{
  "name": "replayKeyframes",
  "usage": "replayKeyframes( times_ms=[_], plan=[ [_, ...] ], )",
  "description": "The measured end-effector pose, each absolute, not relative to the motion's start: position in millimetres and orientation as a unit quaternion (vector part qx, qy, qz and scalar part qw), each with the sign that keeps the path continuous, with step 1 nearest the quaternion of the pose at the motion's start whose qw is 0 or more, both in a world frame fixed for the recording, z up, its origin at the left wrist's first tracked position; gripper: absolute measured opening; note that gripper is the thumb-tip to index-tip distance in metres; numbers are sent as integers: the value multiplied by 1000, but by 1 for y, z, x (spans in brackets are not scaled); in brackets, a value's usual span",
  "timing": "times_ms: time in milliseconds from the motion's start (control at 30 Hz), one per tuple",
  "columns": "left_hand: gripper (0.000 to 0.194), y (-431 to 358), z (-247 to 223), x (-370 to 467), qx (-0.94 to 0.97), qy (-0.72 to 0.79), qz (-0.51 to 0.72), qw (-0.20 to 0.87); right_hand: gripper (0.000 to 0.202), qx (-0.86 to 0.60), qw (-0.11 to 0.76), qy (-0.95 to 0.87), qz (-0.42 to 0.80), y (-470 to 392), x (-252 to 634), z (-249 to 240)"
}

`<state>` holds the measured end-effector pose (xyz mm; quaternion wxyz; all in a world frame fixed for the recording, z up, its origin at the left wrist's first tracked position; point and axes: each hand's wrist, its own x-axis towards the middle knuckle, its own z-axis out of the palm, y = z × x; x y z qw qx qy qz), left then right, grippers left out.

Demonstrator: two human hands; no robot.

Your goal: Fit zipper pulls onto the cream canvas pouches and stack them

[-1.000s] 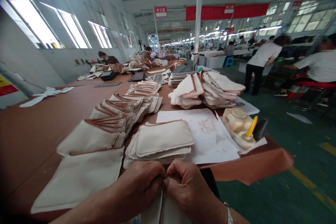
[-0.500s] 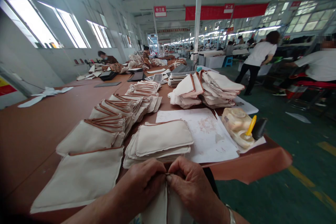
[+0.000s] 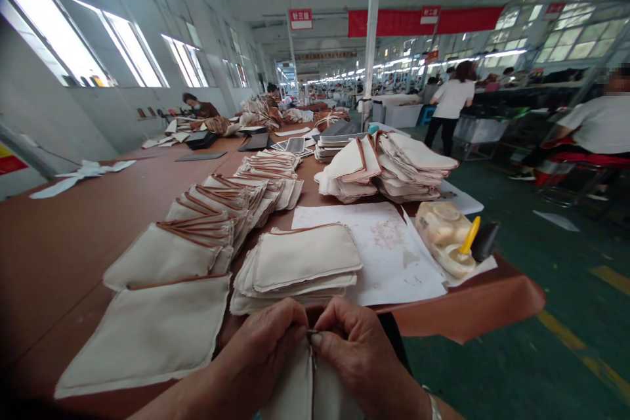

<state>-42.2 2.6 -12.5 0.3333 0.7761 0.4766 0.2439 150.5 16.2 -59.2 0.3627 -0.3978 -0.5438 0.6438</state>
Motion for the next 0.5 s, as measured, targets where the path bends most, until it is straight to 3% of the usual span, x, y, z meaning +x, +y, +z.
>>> replayKeyframes(
  times_ms=[300,500],
  plan=[
    [29,6,-6,-45,649,466,201,566,13,-420,379,-560,606,10,150,-60],
    [19,4,-9,-42,549,471,186,665,6,-343,401,-563,637,6,149,-54]
  ],
)
